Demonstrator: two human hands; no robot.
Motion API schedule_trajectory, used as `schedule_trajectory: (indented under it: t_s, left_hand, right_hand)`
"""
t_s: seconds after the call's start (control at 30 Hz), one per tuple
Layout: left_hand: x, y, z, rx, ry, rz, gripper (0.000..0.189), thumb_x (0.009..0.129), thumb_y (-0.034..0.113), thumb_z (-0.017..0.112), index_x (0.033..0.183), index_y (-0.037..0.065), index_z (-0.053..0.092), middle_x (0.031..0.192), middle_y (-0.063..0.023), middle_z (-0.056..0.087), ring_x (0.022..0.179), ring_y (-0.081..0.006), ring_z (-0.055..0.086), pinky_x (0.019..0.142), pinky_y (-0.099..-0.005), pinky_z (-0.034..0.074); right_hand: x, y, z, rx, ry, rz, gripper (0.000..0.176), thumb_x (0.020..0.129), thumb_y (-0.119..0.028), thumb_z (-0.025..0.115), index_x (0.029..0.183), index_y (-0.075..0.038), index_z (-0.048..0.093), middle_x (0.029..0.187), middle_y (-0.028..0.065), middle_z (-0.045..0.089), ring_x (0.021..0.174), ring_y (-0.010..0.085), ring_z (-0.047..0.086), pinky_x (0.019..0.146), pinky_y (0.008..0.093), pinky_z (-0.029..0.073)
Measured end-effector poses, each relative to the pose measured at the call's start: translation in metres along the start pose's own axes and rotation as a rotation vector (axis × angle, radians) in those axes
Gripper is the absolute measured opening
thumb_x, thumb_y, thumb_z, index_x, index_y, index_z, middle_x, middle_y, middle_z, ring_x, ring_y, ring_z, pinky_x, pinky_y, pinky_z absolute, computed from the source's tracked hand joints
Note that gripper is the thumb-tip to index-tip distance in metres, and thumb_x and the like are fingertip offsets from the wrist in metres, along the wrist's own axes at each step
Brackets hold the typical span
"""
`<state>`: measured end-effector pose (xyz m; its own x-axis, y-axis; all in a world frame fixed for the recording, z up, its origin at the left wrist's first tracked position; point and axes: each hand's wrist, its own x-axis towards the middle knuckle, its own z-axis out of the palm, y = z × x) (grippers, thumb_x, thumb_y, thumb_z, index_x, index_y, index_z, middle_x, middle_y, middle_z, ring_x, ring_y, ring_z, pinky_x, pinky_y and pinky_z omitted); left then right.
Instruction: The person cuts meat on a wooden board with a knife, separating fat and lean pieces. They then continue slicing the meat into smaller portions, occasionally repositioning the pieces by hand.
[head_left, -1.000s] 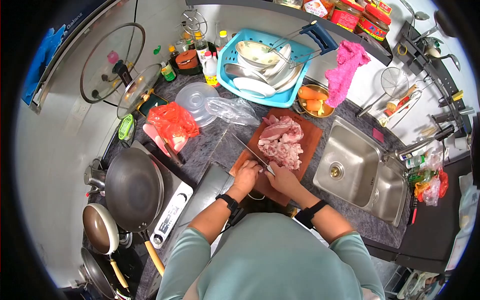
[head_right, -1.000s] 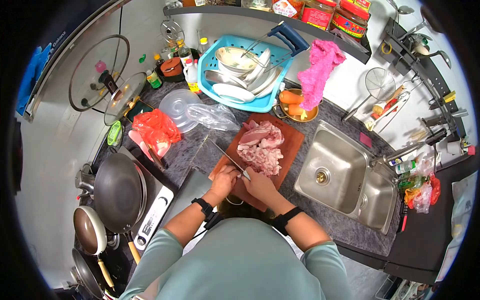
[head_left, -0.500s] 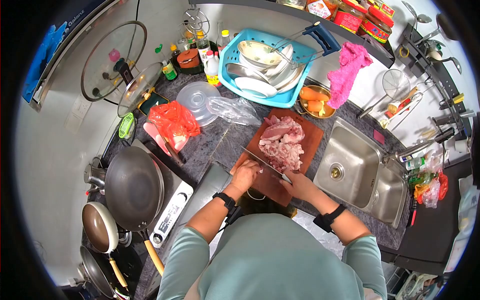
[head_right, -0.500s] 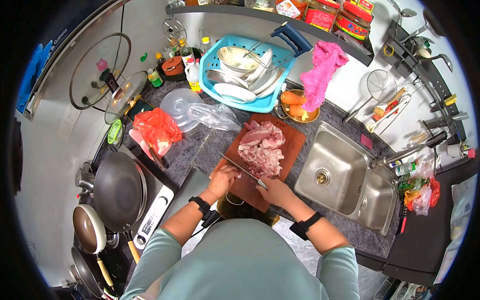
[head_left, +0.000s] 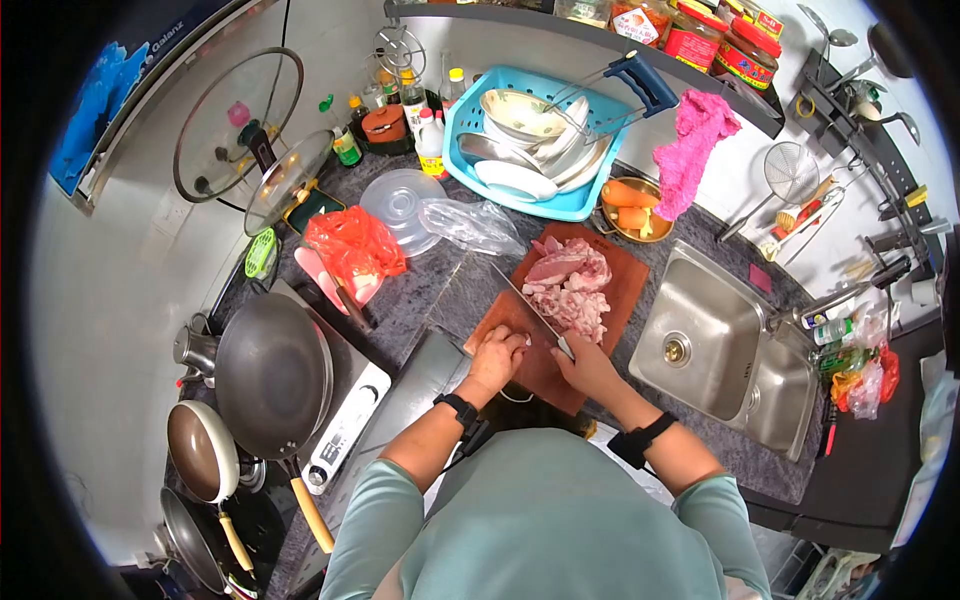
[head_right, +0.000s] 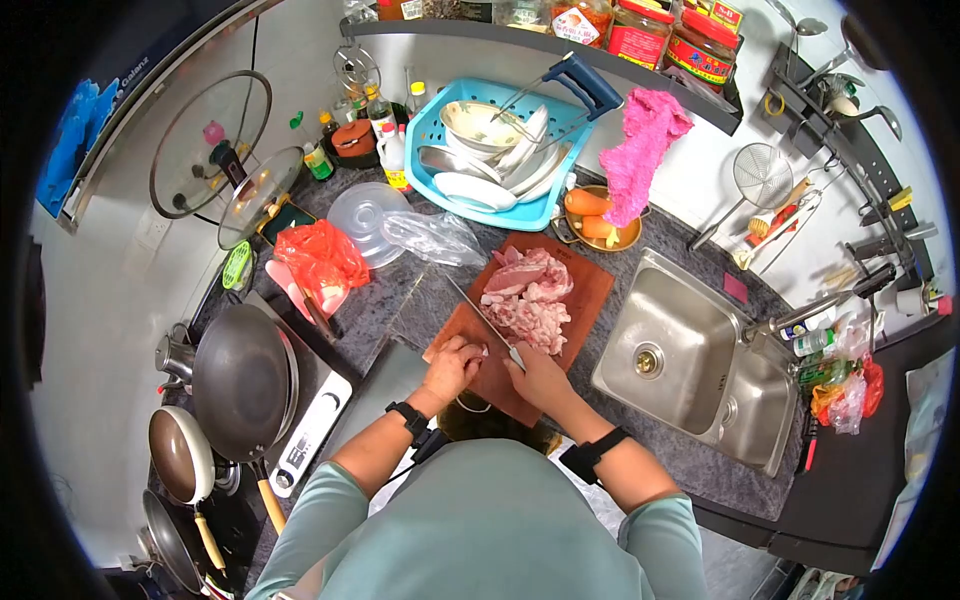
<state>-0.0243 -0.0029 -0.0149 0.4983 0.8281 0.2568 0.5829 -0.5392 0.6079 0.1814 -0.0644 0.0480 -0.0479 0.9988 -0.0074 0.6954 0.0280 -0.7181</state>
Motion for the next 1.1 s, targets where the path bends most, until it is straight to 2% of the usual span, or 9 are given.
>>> schedule_trajectory:
  t_s: [0.1, 0.2, 0.33, 0.5, 0.63, 0.73, 0.8, 0.97, 1.1]
  left_hand:
    - [0.000, 0.000, 0.010, 0.013, 0.043, -0.027, 0.020, 0.080, 0.008, 0.067, 0.100, 0.007, 0.069, 0.095, -0.0129, 0.059, 0.098, -0.0339, 0.060, 0.084, -0.0441, 0.051]
    - [0.001, -0.005, 0.015, 0.032, 0.026, -0.024, 0.022, 0.079, 0.009, 0.066, 0.101, 0.007, 0.068, 0.098, -0.0139, 0.059, 0.099, -0.0357, 0.059, 0.087, -0.0440, 0.051]
    - [0.001, -0.003, 0.016, 0.047, 0.022, -0.011, 0.020, 0.079, 0.009, 0.066, 0.099, 0.007, 0.067, 0.101, -0.0152, 0.058, 0.099, -0.0368, 0.058, 0.088, -0.0438, 0.050]
    - [0.002, 0.000, 0.015, 0.040, 0.006, -0.051, 0.019, 0.079, 0.008, 0.068, 0.098, 0.004, 0.068, 0.098, -0.0160, 0.060, 0.099, -0.0372, 0.059, 0.087, -0.0454, 0.051]
    - [-0.004, 0.000, 0.012, 0.067, 0.032, -0.025, 0.018, 0.080, 0.009, 0.068, 0.098, 0.004, 0.068, 0.097, -0.0160, 0.061, 0.098, -0.0371, 0.059, 0.086, -0.0444, 0.051]
    - [-0.003, -0.005, 0.011, 0.041, 0.007, -0.051, 0.018, 0.079, 0.009, 0.067, 0.097, 0.005, 0.067, 0.100, -0.0170, 0.061, 0.098, -0.0382, 0.060, 0.087, -0.0450, 0.051]
    - [-0.003, -0.009, 0.014, 0.000, 0.054, -0.043, 0.019, 0.080, 0.008, 0.067, 0.098, 0.004, 0.068, 0.096, -0.0170, 0.062, 0.094, -0.0373, 0.061, 0.084, -0.0443, 0.052]
    - [-0.003, -0.001, 0.007, -0.059, 0.097, -0.061, 0.018, 0.080, 0.006, 0.066, 0.098, 0.001, 0.068, 0.092, -0.0182, 0.064, 0.090, -0.0383, 0.062, 0.081, -0.0449, 0.052]
    - [-0.001, -0.002, 0.009, -0.095, 0.090, -0.088, 0.018, 0.081, 0.006, 0.066, 0.098, 0.000, 0.067, 0.092, -0.0189, 0.064, 0.089, -0.0395, 0.063, 0.080, -0.0455, 0.053]
  right_hand:
    - [-0.019, -0.014, -0.018, 0.011, -0.080, 0.069, 0.024, 0.094, -0.026, 0.058, 0.102, -0.005, 0.049, 0.076, 0.0290, 0.064, 0.075, 0.0502, 0.062, 0.065, 0.0584, 0.047]
    - [-0.032, -0.009, -0.023, -0.024, -0.151, 0.043, 0.024, 0.094, -0.026, 0.058, 0.101, -0.005, 0.048, 0.071, 0.0284, 0.063, 0.072, 0.0509, 0.061, 0.063, 0.0586, 0.047]
    - [-0.031, -0.005, -0.014, -0.013, -0.132, 0.047, 0.025, 0.094, -0.027, 0.059, 0.101, -0.005, 0.048, 0.073, 0.0279, 0.063, 0.073, 0.0498, 0.062, 0.064, 0.0587, 0.048]
    - [0.007, -0.007, 0.032, -0.090, -0.045, 0.065, 0.026, 0.094, -0.028, 0.059, 0.104, -0.006, 0.049, 0.079, 0.0281, 0.064, 0.078, 0.0481, 0.064, 0.069, 0.0596, 0.048]
    - [0.016, 0.002, 0.040, -0.063, -0.054, 0.069, 0.027, 0.093, -0.024, 0.059, 0.107, -0.003, 0.049, 0.083, 0.0283, 0.064, 0.081, 0.0497, 0.063, 0.067, 0.0562, 0.047]
    - [0.001, 0.016, 0.027, -0.007, -0.070, 0.065, 0.027, 0.094, -0.025, 0.058, 0.107, -0.004, 0.049, 0.084, 0.0289, 0.064, 0.082, 0.0495, 0.063, 0.069, 0.0566, 0.048]
    - [-0.019, 0.015, 0.007, -0.011, -0.109, 0.080, 0.027, 0.094, -0.027, 0.057, 0.106, -0.004, 0.049, 0.083, 0.0299, 0.065, 0.082, 0.0496, 0.063, 0.073, 0.0586, 0.049]
    - [-0.043, -0.010, -0.025, -0.026, -0.165, 0.132, 0.026, 0.094, -0.026, 0.058, 0.104, -0.004, 0.048, 0.079, 0.0293, 0.064, 0.079, 0.0511, 0.062, 0.069, 0.0588, 0.048]
    - [-0.050, -0.013, -0.019, -0.012, -0.177, 0.096, 0.026, 0.094, -0.025, 0.059, 0.105, -0.004, 0.047, 0.078, 0.0299, 0.064, 0.077, 0.0511, 0.062, 0.066, 0.0591, 0.048]
